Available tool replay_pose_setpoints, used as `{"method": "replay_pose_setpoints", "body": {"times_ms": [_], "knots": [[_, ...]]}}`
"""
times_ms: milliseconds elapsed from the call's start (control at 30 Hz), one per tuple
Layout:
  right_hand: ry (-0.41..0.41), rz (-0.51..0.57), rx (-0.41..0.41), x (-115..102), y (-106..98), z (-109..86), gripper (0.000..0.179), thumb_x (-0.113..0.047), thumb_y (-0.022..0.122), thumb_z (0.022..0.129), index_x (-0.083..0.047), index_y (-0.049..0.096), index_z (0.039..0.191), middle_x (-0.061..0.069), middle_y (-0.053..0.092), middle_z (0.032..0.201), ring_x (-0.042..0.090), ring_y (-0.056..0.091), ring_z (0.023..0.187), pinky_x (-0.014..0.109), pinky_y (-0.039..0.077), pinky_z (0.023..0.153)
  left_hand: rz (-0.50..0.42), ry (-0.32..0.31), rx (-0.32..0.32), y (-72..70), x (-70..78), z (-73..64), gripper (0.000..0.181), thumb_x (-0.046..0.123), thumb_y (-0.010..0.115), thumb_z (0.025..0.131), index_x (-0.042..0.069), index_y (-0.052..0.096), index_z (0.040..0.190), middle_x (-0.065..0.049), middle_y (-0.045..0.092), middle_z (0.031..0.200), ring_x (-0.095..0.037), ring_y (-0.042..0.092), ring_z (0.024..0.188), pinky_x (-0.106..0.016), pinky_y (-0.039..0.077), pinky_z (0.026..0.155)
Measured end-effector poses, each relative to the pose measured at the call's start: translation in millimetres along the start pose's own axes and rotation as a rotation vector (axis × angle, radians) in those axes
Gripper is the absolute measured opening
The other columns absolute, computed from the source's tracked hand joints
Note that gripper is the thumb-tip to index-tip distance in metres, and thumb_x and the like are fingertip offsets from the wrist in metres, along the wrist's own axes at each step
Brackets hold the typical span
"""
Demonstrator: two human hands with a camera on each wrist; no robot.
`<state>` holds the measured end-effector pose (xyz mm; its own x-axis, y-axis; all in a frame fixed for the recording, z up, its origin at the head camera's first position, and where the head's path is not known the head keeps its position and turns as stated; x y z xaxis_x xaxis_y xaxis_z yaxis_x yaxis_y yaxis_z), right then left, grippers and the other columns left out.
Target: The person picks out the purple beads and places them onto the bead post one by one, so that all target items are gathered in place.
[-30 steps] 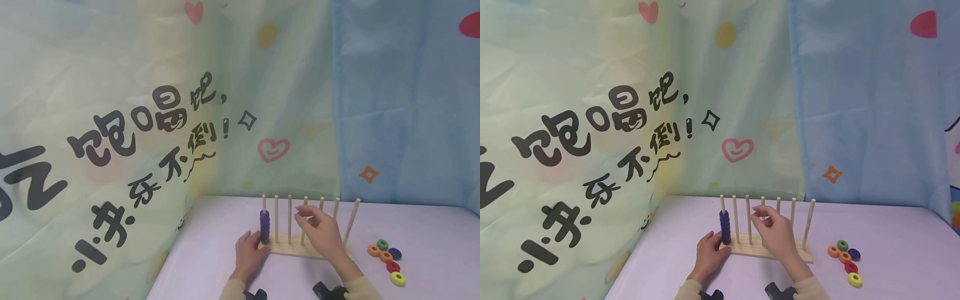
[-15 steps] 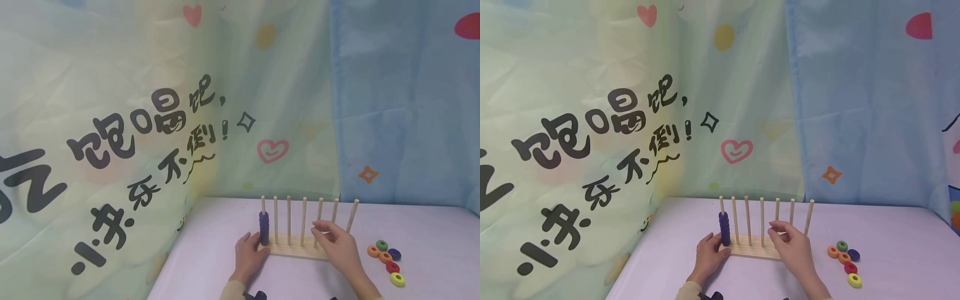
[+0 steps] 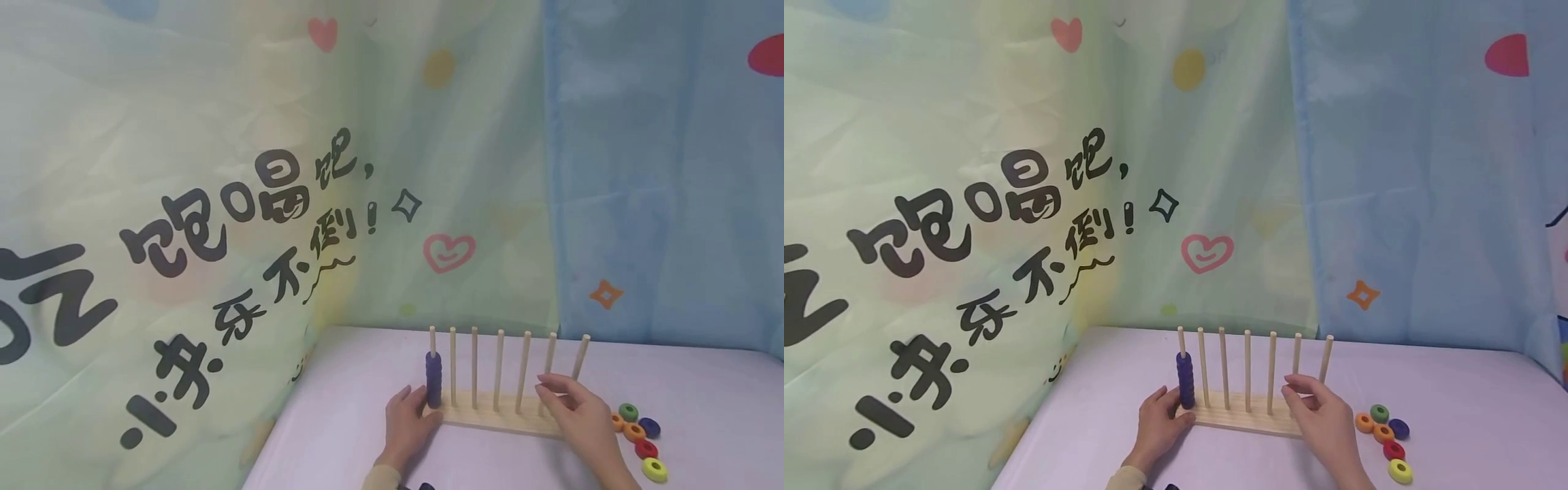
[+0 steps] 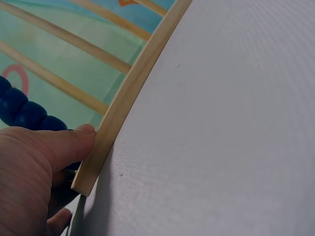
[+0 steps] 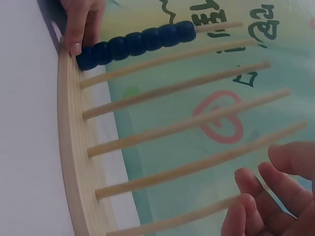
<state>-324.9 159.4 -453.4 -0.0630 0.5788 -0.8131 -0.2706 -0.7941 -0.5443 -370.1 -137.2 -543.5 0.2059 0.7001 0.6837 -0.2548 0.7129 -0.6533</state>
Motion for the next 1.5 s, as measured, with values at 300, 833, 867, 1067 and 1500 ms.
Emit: {"method": "replay_pose_setpoints", "body": {"times_ms": [300,833,867,1067,1500], "knots": [[0.034,-0.056,-0.076,21.5,-9.4,10.1,0.050,-0.047,0.059,0.094,-0.007,0.064,0.124,0.019,0.065,0.120,0.026,0.063,0.095,0.024,0.052,0.065,0.006,0.025,0.035,-6.6,5.1,2.4,0.051,0.027,0.075,0.078,0.009,0.066,0.125,-0.009,0.068,0.123,-0.039,0.050,0.127,-0.059,0.032,0.108],[-0.008,-0.157,0.064,54.1,-38.2,17.0,0.035,-0.035,0.063,0.094,-0.005,0.069,0.111,0.019,0.071,0.107,0.033,0.068,0.088,0.026,0.048,0.059,-0.003,0.040,0.047,-8.7,2.3,-0.2,0.046,0.025,0.076,0.076,0.013,0.069,0.120,-0.007,0.070,0.120,-0.040,0.051,0.125,-0.061,0.031,0.107],[0.008,-0.155,0.068,57.5,-39.8,17.4,0.036,-0.034,0.063,0.094,-0.004,0.069,0.111,0.020,0.070,0.108,0.035,0.068,0.089,0.026,0.049,0.059,-0.004,0.039,0.044,-8.5,2.2,-0.4,0.047,0.025,0.076,0.076,0.013,0.069,0.121,-0.007,0.069,0.120,-0.040,0.051,0.126,-0.061,0.031,0.107],[0.128,-0.115,0.046,80.6,-49.8,18.6,0.044,-0.036,0.058,0.096,-0.001,0.062,0.121,0.020,0.072,0.103,0.022,0.071,0.077,0.027,0.052,0.059,-0.012,0.031,0.029,-7.2,1.5,-1.2,0.047,0.025,0.076,0.076,0.012,0.068,0.121,-0.007,0.069,0.121,-0.040,0.050,0.127,-0.061,0.030,0.108],[0.338,-0.090,0.037,122.9,-62.9,17.0,0.054,-0.041,0.058,0.095,0.001,0.055,0.129,0.028,0.063,0.113,0.019,0.064,0.067,0.029,0.051,0.051,-0.015,0.005,-0.004,2.3,-1.8,0.0,0.052,0.027,0.075,0.078,0.012,0.066,0.126,-0.005,0.068,0.124,-0.036,0.048,0.130,-0.059,0.029,0.111]]}}
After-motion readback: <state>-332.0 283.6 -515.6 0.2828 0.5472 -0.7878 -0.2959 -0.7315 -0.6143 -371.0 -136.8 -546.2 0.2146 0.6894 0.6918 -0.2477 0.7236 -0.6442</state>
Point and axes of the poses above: each hand's wrist, its own z-axis towards the middle knuckle, its own y-axis out of the palm, x = y × z, the point moved 8 cm from there along z, towards the middle knuckle
